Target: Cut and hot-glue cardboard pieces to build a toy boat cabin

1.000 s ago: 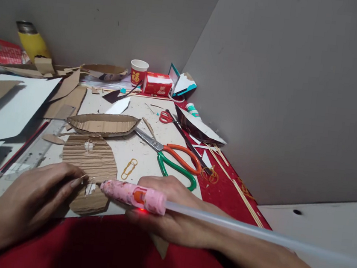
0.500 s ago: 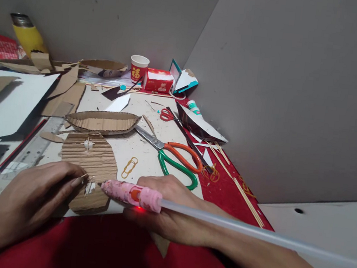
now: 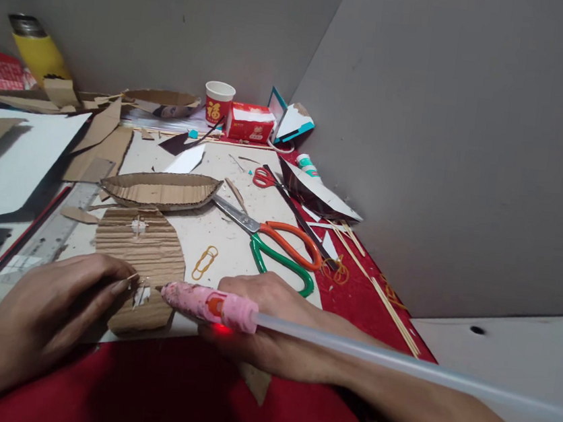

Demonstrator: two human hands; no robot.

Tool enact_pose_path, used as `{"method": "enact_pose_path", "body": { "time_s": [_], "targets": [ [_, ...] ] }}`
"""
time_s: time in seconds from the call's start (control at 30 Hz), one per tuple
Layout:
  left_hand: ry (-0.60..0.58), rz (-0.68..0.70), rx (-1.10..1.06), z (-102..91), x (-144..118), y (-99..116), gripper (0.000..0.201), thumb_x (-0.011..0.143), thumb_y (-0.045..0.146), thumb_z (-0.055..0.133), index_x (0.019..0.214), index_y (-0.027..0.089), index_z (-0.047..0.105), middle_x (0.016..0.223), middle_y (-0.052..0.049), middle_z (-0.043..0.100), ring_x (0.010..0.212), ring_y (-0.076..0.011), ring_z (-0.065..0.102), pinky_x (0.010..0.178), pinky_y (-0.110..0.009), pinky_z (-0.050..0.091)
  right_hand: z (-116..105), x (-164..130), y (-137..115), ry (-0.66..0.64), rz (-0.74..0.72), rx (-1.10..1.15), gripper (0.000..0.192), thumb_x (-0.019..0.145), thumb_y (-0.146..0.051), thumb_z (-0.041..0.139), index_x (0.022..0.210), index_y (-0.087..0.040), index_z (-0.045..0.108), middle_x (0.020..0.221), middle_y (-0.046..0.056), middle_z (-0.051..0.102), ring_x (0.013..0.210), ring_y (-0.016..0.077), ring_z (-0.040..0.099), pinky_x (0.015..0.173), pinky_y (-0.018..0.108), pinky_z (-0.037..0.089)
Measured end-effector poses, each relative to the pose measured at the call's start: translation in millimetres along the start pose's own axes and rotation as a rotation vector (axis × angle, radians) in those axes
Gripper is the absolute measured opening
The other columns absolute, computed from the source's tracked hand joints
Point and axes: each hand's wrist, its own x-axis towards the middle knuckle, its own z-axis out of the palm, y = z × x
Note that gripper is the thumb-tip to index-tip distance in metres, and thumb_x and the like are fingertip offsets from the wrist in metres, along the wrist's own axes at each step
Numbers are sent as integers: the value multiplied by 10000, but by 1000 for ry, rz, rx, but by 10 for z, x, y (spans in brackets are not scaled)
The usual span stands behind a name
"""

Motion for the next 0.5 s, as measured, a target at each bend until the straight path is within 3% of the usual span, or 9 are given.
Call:
{"method": "enact_pose_path", "body": {
  "time_s": [0.3, 0.43, 0.5],
  "targets": [
    [3, 5, -13, 2, -20, -2, 103, 959, 194, 439, 953, 194, 542, 743, -7, 576, 637, -159, 544, 571, -289, 404, -37, 1, -30, -49, -14, 22, 495, 951, -189, 414, 1435, -279, 464, 851, 41, 677, 719, 166, 616, 657, 257, 484],
    [4, 4, -15, 2, -16, -3, 99, 958, 187, 440, 949, 196, 539, 735, -2, 565, 628, -156, 529, 566, -287, 394, 0, 13, -21, -31, -41, -6, 483, 961, -209, 427, 1439, -268, 460, 901, 52, 695, 736, 167, 628, 638, 248, 488],
    [2, 3, -17, 3, -11, -4, 98, 958, 186, 442, 945, 197, 539, 731, -2, 559, 629, -157, 523, 568, -289, 389, 25, 16, -16, 41, -3, -33, 469, 947, -234, 470, 1407, -317, 497, 941, 29, 713, 765, 161, 646, 664, 235, 500]
  ]
}}
